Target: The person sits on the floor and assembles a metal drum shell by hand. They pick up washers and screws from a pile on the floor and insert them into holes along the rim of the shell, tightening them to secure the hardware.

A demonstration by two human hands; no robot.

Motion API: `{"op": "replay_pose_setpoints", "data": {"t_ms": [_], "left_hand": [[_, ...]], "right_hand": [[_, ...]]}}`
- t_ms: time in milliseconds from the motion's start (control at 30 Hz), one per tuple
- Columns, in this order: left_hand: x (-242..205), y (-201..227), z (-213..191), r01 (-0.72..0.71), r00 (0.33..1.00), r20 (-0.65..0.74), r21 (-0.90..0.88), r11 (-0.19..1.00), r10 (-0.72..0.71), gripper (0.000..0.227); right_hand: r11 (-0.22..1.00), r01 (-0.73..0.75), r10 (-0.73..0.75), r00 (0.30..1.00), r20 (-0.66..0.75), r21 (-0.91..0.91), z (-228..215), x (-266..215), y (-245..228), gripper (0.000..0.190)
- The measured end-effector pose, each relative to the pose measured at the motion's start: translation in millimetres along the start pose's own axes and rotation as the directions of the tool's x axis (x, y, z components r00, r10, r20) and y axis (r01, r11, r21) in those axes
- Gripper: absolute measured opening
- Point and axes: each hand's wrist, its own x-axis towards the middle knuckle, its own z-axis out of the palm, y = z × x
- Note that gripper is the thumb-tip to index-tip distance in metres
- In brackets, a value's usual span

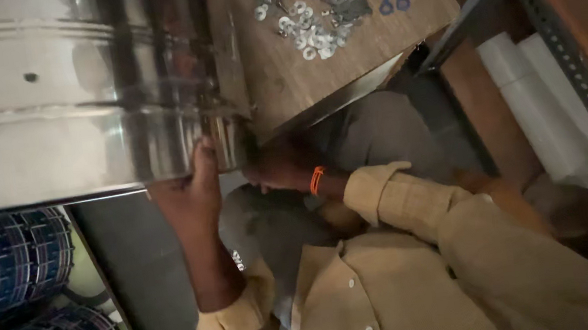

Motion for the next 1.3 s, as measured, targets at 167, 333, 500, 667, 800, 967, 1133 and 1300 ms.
{"op": "replay_pose_setpoints", "data": {"t_ms": [167, 333, 500, 667, 800, 967, 1133, 1300], "left_hand": [[-2.6, -5.3, 0.7, 0.046, 0.999, -0.026, -0.06, 0.997, -0.047, 0.025], [5.5, 8.3, 2.8, 0.059, 0.984, -0.16, -0.137, 0.989, -0.08, 0.044], [6.3, 4.7, 6.6, 0.067, 0.993, -0.096, -0.073, 0.995, -0.074, 0.032], [12.4, 2.1, 24.0, -0.049, 0.999, -0.008, -0.022, 0.999, 0.049, 0.026], [14.0, 9.0, 35.5, -0.023, 1.0, 0.003, -0.118, 0.993, 0.024, 0.03], [2.6, 5.0, 31.7, 0.182, 0.982, 0.028, 0.076, 0.98, -0.185, 0.018], [-24.8, -15.5, 28.3, -0.026, 0.995, 0.094, 0.532, 0.846, -0.029, 0.036], [-51.5, -40.0, 38.8, 0.041, 0.957, 0.259, 0.322, 0.946, -0.13, 0.026]], "right_hand": [[0.968, 0.009, -0.02, 0.999, 0.043, 0.25, 15.9, 14.6, 10.7, 0.038], [0.98, -0.005, 0.008, 1.0, 0.013, -0.2, -6.0, 4.5, -16.7, 0.033], [0.81, 0.28, -0.277, 0.957, 0.084, -0.515, -20.3, -6.7, -5.7, 0.034], [0.738, 0.228, -0.379, 0.919, -0.111, -0.635, -8.0, 4.8, 23.0, 0.027], [0.888, -0.178, 0.225, 0.972, 0.063, -0.423, -33.7, 4.4, 11.6, 0.038], [0.862, 0.317, -0.348, 0.938, -0.006, -0.396, -99.3, 10.5, 33.1, 0.026], [0.906, 0.188, -0.311, 0.904, -0.294, -0.381, -168.8, 11.3, 28.4, 0.015], [0.888, 0.076, -0.293, 0.854, -0.43, -0.454, -192.0, 3.9, 22.4, 0.018]]}}
